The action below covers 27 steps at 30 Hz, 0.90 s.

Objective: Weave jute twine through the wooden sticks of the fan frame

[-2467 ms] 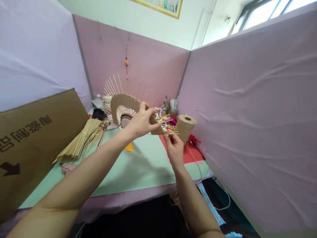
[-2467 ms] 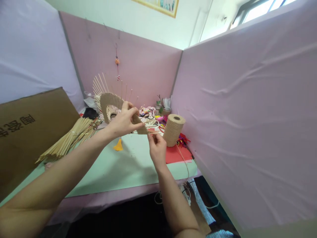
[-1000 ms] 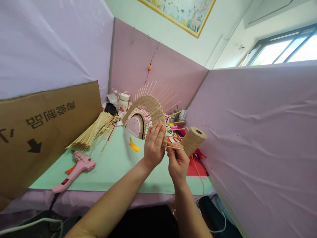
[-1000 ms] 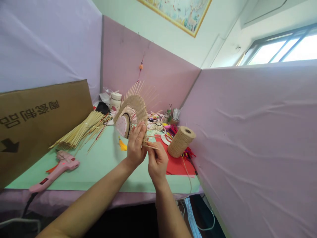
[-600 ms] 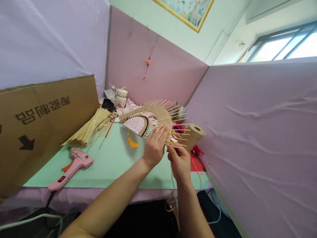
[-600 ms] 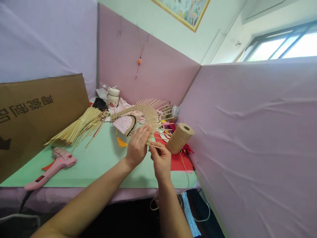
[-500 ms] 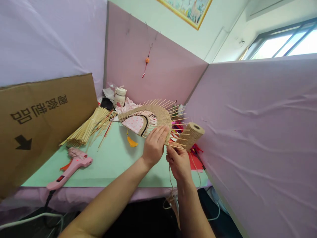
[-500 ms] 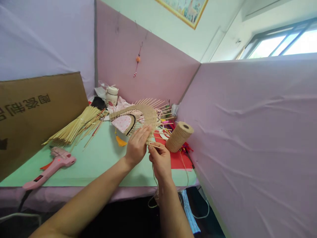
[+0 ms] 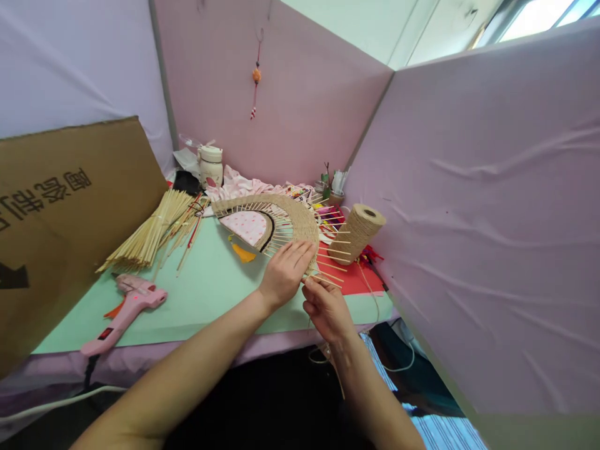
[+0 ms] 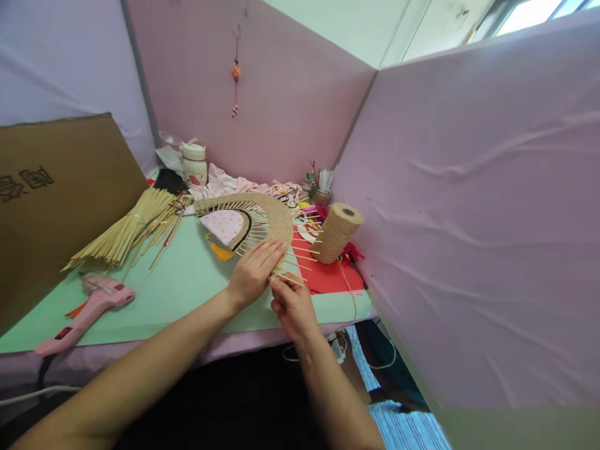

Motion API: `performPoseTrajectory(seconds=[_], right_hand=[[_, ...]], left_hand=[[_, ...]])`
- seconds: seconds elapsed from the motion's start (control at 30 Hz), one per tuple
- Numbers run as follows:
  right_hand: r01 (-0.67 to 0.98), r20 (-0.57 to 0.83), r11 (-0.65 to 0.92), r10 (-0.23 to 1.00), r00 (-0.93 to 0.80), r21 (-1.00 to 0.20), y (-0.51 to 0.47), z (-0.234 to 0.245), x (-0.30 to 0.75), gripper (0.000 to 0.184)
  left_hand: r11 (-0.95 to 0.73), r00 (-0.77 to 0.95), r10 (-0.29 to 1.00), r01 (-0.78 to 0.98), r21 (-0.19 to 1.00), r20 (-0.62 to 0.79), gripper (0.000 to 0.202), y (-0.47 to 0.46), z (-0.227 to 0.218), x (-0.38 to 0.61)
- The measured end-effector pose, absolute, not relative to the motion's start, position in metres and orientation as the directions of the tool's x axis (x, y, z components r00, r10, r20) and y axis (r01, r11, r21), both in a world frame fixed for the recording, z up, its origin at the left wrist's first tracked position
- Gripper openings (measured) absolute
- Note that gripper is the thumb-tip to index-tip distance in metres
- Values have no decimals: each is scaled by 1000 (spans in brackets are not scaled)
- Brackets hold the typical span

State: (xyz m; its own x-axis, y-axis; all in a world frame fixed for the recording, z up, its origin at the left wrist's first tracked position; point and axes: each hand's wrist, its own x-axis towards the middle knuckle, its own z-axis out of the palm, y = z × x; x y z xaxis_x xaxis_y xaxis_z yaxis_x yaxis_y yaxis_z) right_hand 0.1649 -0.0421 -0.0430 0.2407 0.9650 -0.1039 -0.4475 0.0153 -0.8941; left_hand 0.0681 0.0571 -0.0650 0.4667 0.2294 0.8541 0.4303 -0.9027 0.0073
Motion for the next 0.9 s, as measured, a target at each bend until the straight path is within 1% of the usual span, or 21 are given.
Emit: performPoseTrajectory(seconds=[0.13, 0.2, 0.27, 0.33, 0.43, 0.53, 0.6, 0.73, 0.9], right_hand=[[-493, -139, -17, 967, 213, -870, -43, -47, 164, 33], [-500, -157, -30, 964, 214, -865, -44, -49, 165, 32], [-494, -160, -25, 960, 231, -869, -44, -51, 165, 32], [-468, -133, 8, 955, 266, -884, -45, -53, 167, 32], [-366, -30, 121, 924, 381, -923, -45, -59, 169, 30], [-183, 109, 230, 855, 507, -956, -42, -68, 171, 28], [-75, 177, 259, 817, 549, -963, -40, -73, 173, 29], [51, 256, 277, 782, 568, -960, -39, -76, 177, 30], [91, 275, 269, 804, 527, -959, -42, -71, 183, 27]], left_hand=[[-913, 462, 244, 406, 42, 853, 43, 56, -68, 69], [-927, 438, 223, 371, 51, 871, 40, 55, -68, 68], [-944, 376, 191, 322, 66, 907, 33, 55, -68, 65], [-954, 295, 178, 287, 91, 939, 24, 55, -68, 63], [-959, 261, 178, 263, 107, 949, 16, 56, -69, 61], [-973, 319, 153, 215, 86, 935, 17, 57, -67, 60], [-983, 360, 128, 168, 71, 924, 15, 56, -64, 59], [-996, 402, 67, 81, 37, 913, 16, 54, -59, 55], [-999, 419, 35, 52, 14, 907, 22, 55, -62, 54]])
